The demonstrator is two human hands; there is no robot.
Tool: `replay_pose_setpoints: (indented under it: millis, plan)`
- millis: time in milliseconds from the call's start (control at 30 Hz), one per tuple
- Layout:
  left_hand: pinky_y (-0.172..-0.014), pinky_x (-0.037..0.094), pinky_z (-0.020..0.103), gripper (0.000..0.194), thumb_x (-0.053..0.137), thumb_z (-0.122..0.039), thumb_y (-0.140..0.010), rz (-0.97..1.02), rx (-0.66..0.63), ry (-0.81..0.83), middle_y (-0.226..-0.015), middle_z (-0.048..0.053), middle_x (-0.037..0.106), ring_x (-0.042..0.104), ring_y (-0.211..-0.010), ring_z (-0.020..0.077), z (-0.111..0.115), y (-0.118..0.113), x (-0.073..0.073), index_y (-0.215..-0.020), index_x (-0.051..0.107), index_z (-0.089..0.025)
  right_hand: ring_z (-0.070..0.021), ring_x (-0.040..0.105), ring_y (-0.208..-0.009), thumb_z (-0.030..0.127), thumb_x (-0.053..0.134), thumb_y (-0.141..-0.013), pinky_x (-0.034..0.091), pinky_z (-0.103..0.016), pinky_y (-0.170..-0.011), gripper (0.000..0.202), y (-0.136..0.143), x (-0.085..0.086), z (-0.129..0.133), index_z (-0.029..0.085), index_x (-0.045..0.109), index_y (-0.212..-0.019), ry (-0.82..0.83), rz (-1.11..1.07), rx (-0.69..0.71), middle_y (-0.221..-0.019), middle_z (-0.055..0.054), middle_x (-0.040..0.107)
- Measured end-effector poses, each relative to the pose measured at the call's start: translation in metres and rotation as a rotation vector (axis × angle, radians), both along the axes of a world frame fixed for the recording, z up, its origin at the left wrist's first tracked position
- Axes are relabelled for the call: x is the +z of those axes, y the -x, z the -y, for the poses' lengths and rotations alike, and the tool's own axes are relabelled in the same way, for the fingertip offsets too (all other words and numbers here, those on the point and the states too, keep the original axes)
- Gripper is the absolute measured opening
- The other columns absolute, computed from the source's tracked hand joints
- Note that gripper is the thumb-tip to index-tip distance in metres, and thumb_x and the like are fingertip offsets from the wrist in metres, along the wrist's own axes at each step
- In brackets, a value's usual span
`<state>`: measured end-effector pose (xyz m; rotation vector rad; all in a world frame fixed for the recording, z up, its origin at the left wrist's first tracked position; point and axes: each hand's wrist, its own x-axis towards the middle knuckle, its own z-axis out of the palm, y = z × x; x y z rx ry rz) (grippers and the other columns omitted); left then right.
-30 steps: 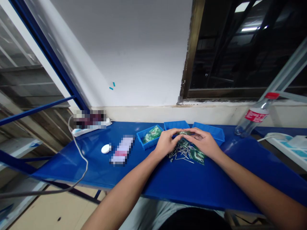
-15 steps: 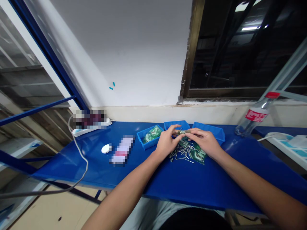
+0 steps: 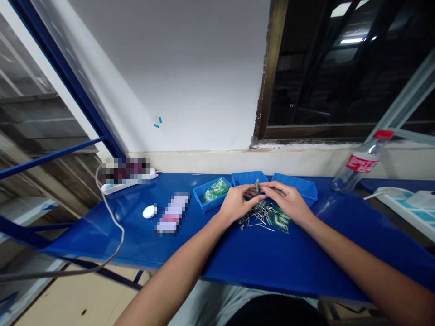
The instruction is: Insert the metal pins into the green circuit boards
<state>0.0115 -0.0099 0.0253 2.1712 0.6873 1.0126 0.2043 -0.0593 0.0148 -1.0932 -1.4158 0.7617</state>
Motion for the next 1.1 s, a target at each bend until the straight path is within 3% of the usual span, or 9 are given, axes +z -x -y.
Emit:
replay_pose_setpoints:
  millis: [100, 200, 333, 433, 533, 633, 767, 967, 1100]
  plan:
    - [-0.083, 0.058, 0.028, 0.036, 0.072, -0.046, -0.09, 0.002, 0.045, -0.002, -0.103, 0.005, 0.079, 0.075, -0.09, 0.0198, -0.001, 0.001, 0.001, -0.113, 0.074, -0.018, -0.0262, 0.071, -0.107, 0.052, 0.068, -0.092, 0.057, -0.04, -0.096, 0.034, 0.001, 0.003, 0.003, 0.022, 0.078, -0.107, -0.011, 0.068, 0.022, -0.111, -0.008, 0.077]
    - [-0.073, 0.054, 0.025, 0.026, 0.066, -0.04, -0.096, -0.027, 0.092, -0.022, -0.092, 0.004, 0.078, 0.072, -0.08, 0.0169, -0.003, 0.002, 0.003, -0.102, 0.074, -0.016, -0.0245, 0.073, -0.09, 0.054, 0.069, -0.091, 0.06, -0.04, -0.085, 0.036, 0.001, 0.0, 0.001, 0.02, 0.077, -0.101, 0.005, 0.037, -0.018, -0.099, -0.009, 0.078]
    - [-0.067, 0.047, 0.023, 0.027, 0.06, -0.038, -0.1, -0.069, 0.11, -0.062, -0.086, 0.003, 0.077, 0.068, -0.073, 0.0152, -0.002, 0.003, 0.005, -0.1, 0.075, -0.015, -0.0211, 0.072, -0.083, 0.052, 0.078, -0.084, 0.061, -0.033, -0.071, 0.048, -0.001, -0.006, -0.003, 0.021, 0.067, -0.119, -0.042, -0.062, -0.119, -0.093, -0.006, 0.072]
    - [-0.068, 0.046, 0.023, 0.028, 0.058, -0.038, -0.101, -0.08, 0.054, -0.074, -0.089, 0.002, 0.077, 0.069, -0.076, 0.016, 0.0, 0.003, 0.006, -0.104, 0.075, -0.016, -0.0211, 0.07, -0.092, 0.05, 0.078, -0.085, 0.06, -0.033, -0.076, 0.048, -0.004, -0.008, -0.005, 0.022, 0.069, -0.123, -0.059, 0.008, -0.068, -0.102, -0.007, 0.07]
    - [-0.07, 0.048, 0.024, 0.029, 0.057, -0.038, -0.101, -0.074, 0.008, -0.05, -0.093, 0.003, 0.078, 0.071, -0.081, 0.0176, 0.0, 0.003, 0.006, -0.105, 0.075, -0.017, -0.0229, 0.068, -0.098, 0.05, 0.075, -0.087, 0.06, -0.034, -0.082, 0.031, -0.005, -0.007, -0.005, 0.022, 0.078, -0.101, -0.084, 0.089, -0.002, -0.106, -0.009, 0.07]
    - [-0.074, 0.052, 0.025, 0.028, 0.061, -0.04, -0.099, -0.043, 0.032, -0.007, -0.095, 0.004, 0.08, 0.073, -0.086, 0.0195, -0.001, 0.002, 0.004, -0.105, 0.076, -0.017, -0.0231, 0.069, -0.095, 0.05, 0.076, -0.086, 0.059, -0.035, -0.081, 0.028, -0.005, -0.005, -0.004, 0.022, 0.079, -0.09, -0.105, 0.097, -0.033, -0.1, -0.008, 0.071]
    - [-0.079, 0.055, 0.027, 0.027, 0.066, -0.039, -0.095, 0.014, 0.059, 0.046, -0.095, 0.005, 0.08, 0.074, -0.087, 0.0204, -0.002, 0.0, 0.002, -0.102, 0.076, -0.016, -0.0229, 0.071, -0.089, 0.051, 0.079, -0.082, 0.059, -0.035, -0.081, 0.031, -0.006, -0.005, -0.004, 0.021, 0.078, -0.09, -0.036, 0.033, -0.08, -0.096, -0.007, 0.075]
    - [-0.076, 0.056, 0.027, 0.026, 0.066, -0.04, -0.096, -0.023, 0.041, 0.041, -0.093, 0.004, 0.08, 0.075, -0.085, 0.02, -0.003, 0.001, 0.0, -0.097, 0.075, -0.016, -0.025, 0.075, -0.091, 0.052, 0.087, -0.071, 0.061, -0.041, -0.09, 0.043, -0.006, -0.011, -0.007, 0.019, 0.075, -0.096, 0.097, -0.073, 0.001, -0.096, -0.009, 0.079]
    - [-0.08, 0.059, 0.029, 0.033, 0.067, -0.041, -0.095, -0.018, 0.029, 0.046, -0.101, 0.007, 0.079, 0.076, -0.092, 0.0213, -0.006, -0.001, -0.007, -0.115, 0.071, -0.016, -0.0258, 0.076, -0.091, 0.054, 0.083, -0.076, 0.062, -0.04, -0.088, 0.042, -0.01, -0.012, -0.009, 0.018, 0.075, -0.098, 0.039, -0.008, -0.049, -0.096, -0.01, 0.079]
